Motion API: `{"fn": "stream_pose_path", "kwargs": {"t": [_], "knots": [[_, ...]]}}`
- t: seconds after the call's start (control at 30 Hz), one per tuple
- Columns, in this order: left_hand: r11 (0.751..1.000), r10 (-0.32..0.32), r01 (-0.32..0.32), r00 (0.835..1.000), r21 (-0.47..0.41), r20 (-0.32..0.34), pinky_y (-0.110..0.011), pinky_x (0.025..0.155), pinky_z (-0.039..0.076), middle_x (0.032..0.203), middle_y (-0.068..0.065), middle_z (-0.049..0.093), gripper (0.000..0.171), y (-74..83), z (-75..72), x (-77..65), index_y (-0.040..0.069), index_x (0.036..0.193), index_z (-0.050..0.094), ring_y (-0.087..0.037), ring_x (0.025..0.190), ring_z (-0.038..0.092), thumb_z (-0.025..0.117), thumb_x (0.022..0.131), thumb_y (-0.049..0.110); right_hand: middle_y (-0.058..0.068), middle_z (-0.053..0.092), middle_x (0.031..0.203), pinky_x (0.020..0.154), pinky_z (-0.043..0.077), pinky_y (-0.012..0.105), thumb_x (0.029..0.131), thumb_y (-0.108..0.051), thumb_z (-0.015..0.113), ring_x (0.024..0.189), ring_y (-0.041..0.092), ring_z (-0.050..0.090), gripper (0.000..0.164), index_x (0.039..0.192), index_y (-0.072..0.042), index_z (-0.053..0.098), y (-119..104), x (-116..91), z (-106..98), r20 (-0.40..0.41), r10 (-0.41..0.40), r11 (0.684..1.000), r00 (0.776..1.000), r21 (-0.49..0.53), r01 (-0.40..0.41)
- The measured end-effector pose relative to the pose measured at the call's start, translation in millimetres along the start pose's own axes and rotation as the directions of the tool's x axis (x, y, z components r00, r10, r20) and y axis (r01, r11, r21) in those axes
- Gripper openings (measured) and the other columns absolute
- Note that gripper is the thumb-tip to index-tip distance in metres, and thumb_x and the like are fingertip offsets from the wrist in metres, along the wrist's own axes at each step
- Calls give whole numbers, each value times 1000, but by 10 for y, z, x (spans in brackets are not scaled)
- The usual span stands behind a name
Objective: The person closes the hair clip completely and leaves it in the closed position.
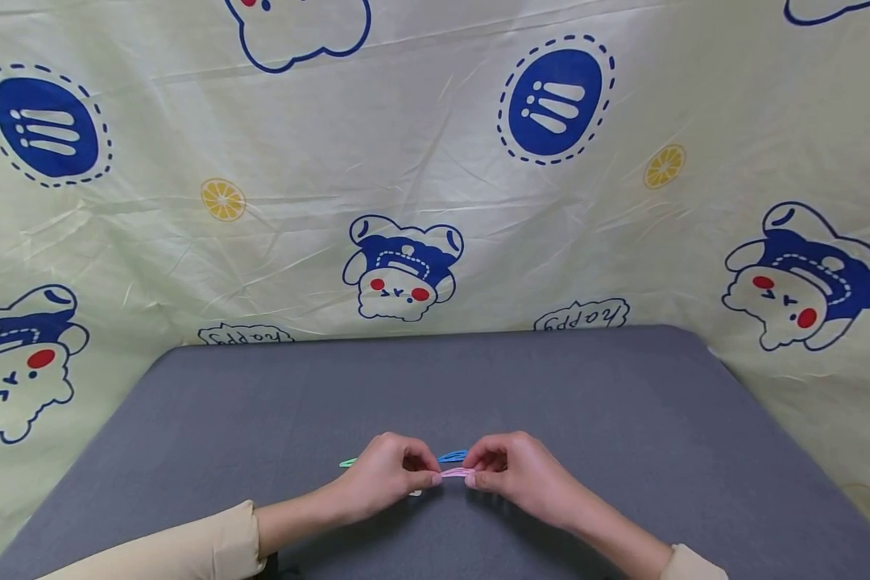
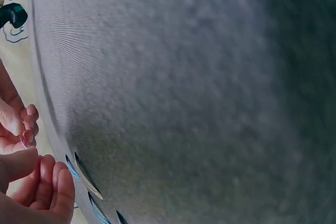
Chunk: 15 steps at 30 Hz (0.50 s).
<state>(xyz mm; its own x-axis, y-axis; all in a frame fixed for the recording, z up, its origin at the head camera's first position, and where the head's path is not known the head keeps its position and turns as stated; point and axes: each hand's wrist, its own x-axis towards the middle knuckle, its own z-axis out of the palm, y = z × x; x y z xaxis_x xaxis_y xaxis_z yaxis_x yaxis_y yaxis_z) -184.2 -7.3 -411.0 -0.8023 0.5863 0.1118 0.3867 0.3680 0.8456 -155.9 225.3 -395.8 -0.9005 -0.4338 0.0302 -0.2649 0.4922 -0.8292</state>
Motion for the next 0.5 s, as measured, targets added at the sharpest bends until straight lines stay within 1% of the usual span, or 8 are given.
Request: {"fn": "stream_pose_path", "kwargs": {"t": [0.23, 0.5], "knots": [[998, 17, -19, 999, 63, 33, -17, 54, 44, 65, 13, 60, 8, -24, 0, 26, 10, 79, 73, 1, 57, 51, 75, 85, 5, -2, 66, 80, 63, 50, 25, 88, -16, 74, 71, 10, 61, 10, 94, -8, 71, 56, 59, 7, 28, 3, 1000, 1000, 7, -3], [992, 29, -37, 997, 117, 66, -16, 53, 44, 61, 13, 58, 11, -35, -3, 70, 10, 76, 72, 2, 52, 52, 75, 86, 6, -3, 66, 80, 64, 49, 24, 89, -16, 74, 71, 8, 60, 9, 95, -9, 71, 126, 100, 20, 47, -9, 1000, 999, 0, 9]]}}
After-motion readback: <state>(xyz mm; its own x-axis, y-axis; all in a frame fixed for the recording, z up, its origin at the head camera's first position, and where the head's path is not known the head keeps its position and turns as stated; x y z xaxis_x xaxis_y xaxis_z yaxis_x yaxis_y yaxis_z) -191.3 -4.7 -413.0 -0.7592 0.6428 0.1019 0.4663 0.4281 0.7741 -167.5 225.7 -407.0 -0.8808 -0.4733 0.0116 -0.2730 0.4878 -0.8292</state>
